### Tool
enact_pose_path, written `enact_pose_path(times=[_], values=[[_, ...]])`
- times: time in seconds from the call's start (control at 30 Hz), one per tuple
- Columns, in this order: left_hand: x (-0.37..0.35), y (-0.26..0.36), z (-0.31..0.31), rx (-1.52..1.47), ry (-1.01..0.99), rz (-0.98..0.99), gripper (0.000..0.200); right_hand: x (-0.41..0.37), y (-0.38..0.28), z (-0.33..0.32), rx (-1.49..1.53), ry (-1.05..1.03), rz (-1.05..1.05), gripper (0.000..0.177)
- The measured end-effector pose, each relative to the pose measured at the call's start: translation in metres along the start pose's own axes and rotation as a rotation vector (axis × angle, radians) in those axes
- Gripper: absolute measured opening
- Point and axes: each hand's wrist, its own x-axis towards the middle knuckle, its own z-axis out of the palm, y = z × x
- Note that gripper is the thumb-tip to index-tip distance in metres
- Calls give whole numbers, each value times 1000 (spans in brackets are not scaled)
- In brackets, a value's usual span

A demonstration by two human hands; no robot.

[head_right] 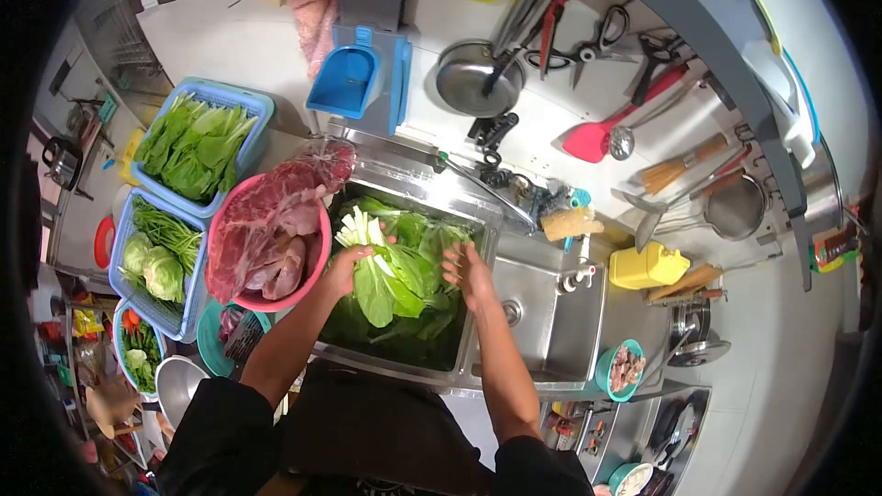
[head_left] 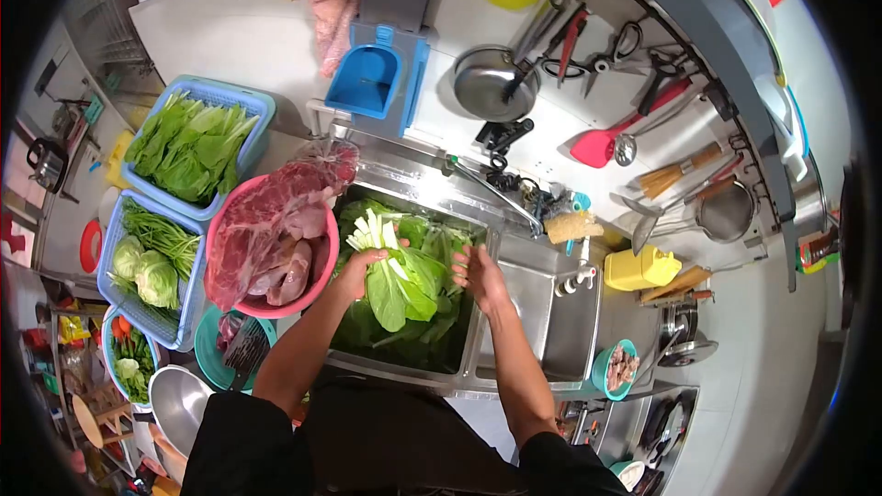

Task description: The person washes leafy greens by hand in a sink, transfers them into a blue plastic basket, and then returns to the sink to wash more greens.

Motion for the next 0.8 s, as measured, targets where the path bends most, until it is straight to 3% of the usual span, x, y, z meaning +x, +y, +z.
enact_pose_path(times=[0.13,0.2,0.33,0.37,0.43,0.5,0.57,0.63,0.73,0.8], values=[[-16,32,14,-38,-27,70,68,-18,-3,-16,90,-65,15,50],[-24,60,24,9,-9,189,70,-12,5,-30,93,9,12,41],[-53,157,37,-3,151,299,62,-23,8,-43,155,109,34,31],[-64,185,46,-107,268,312,46,-24,14,-51,185,100,38,29],[-87,250,81,44,304,412,47,-26,26,-66,221,127,53,29],[-91,324,45,294,361,433,44,-31,38,-78,229,159,67,29],[-107,384,72,551,718,385,42,-37,48,-86,228,200,84,30],[-100,453,34,606,592,236,44,-43,54,-89,213,245,100,29],[-82,515,21,1226,725,104,47,-48,65,-91,248,259,101,28],[-56,536,-2,1742,800,-117,47,-53,66,-81,237,284,117,28]])
